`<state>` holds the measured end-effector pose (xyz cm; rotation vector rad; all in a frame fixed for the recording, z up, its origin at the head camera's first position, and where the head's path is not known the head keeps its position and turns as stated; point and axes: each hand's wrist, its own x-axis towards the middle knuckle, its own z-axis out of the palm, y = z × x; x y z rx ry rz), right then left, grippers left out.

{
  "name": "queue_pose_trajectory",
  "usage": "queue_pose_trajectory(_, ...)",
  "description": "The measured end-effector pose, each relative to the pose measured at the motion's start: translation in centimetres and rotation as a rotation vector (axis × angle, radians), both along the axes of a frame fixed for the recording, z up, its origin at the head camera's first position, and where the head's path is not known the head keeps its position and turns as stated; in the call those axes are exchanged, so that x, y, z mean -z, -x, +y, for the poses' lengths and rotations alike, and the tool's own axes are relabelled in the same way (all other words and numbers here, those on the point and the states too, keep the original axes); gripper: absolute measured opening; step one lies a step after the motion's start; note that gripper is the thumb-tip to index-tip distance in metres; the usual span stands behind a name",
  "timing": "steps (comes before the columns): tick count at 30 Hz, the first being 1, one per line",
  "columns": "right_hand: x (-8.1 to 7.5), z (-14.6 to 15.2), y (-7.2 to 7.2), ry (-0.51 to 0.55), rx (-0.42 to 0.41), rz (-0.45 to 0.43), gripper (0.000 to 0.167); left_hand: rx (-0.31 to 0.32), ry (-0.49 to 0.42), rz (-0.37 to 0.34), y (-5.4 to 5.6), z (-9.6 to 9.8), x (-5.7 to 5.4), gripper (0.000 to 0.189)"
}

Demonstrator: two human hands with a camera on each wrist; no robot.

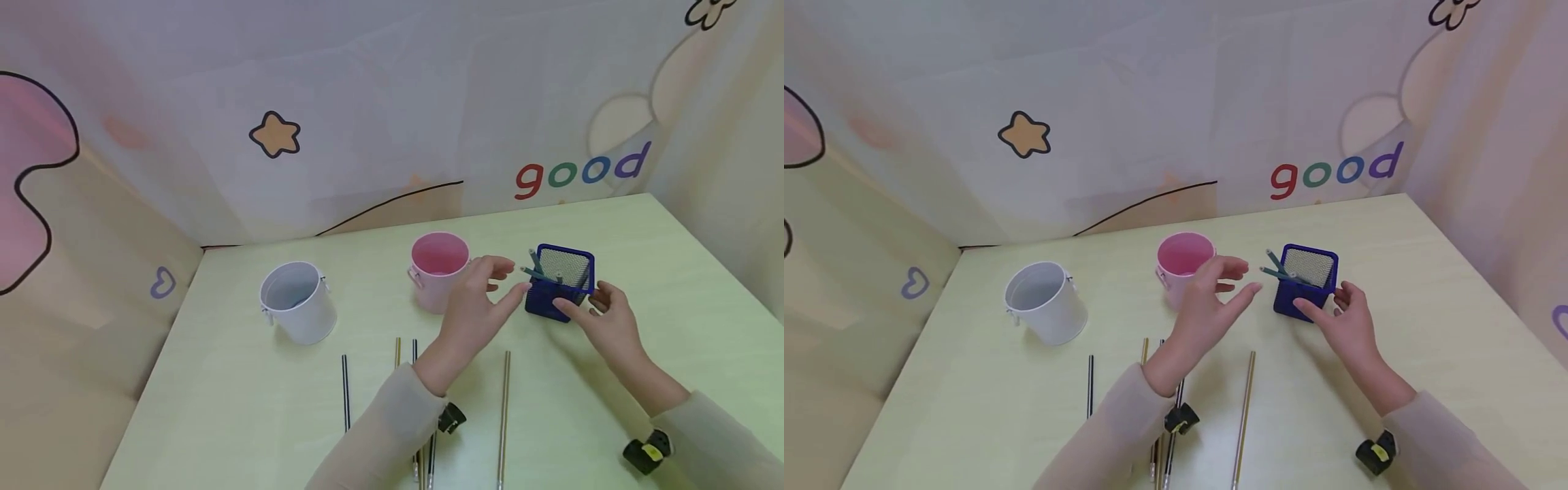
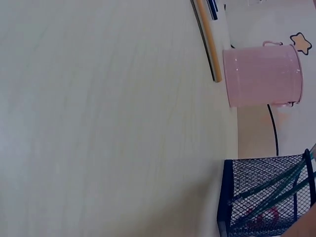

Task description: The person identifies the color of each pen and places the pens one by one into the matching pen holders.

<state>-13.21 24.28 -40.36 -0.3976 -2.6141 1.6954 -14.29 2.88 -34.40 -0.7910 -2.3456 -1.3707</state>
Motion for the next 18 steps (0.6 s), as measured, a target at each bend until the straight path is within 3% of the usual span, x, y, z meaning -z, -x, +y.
queue_pose_trajectory(18,-0.3,-0.9,-1.7,-0.083,-0.095,-0.226,0.102,-0.087,0.016,0.058,-0.3,-2.1,-0.3,0.035)
